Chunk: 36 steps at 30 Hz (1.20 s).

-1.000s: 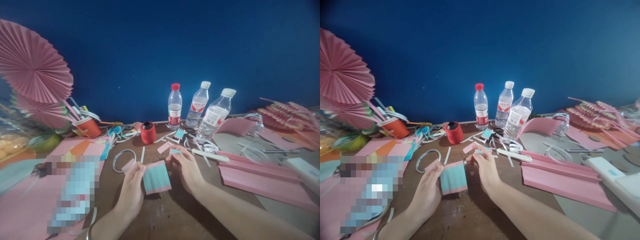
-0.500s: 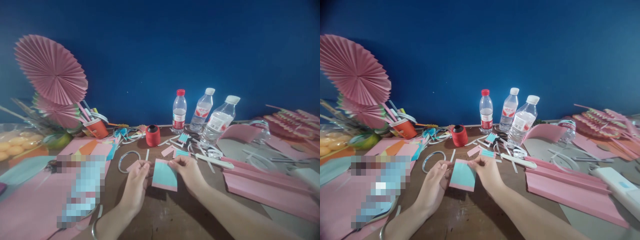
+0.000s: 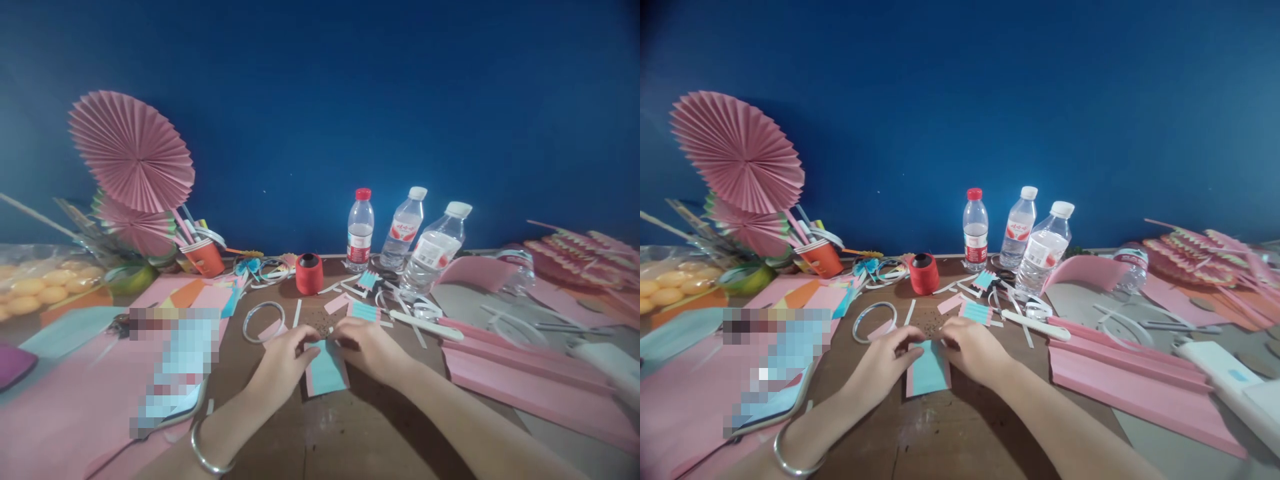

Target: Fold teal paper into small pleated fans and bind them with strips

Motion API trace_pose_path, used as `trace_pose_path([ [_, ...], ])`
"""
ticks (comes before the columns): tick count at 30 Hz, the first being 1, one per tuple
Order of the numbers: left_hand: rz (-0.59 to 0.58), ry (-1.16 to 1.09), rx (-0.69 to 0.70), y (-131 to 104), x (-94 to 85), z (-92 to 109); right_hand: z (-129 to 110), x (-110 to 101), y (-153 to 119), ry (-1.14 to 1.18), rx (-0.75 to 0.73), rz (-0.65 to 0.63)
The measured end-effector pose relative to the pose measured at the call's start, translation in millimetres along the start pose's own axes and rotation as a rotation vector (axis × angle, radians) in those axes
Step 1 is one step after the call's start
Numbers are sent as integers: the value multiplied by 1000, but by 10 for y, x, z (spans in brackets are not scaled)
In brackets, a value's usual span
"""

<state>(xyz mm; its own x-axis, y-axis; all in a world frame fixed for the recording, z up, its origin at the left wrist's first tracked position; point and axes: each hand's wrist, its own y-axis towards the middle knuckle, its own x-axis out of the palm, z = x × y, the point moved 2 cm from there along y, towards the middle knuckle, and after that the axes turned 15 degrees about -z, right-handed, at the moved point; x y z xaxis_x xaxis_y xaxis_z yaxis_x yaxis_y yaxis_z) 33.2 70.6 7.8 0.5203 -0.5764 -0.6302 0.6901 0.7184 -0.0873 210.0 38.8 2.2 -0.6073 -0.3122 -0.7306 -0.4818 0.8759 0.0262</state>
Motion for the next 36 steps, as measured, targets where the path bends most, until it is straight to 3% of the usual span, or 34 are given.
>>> trace_pose_path([
  [3, -28, 211, 54, -23, -22, 22, 10, 62, -2, -230, -17, -24],
  [7, -85, 376, 30, -55, -32, -30, 23, 99, 12, -280, 26, -37],
  [14, -88, 394, -15, -60, 11, -95, 8, 117, 30, -251, 60, -40],
  [29, -123, 529, 37, -88, 27, -5, -42, 109, 26, -142, 2, -4],
  [36, -93, 513, 65, -84, 40, 36, -71, 200, 43, -361, -67, 2],
])
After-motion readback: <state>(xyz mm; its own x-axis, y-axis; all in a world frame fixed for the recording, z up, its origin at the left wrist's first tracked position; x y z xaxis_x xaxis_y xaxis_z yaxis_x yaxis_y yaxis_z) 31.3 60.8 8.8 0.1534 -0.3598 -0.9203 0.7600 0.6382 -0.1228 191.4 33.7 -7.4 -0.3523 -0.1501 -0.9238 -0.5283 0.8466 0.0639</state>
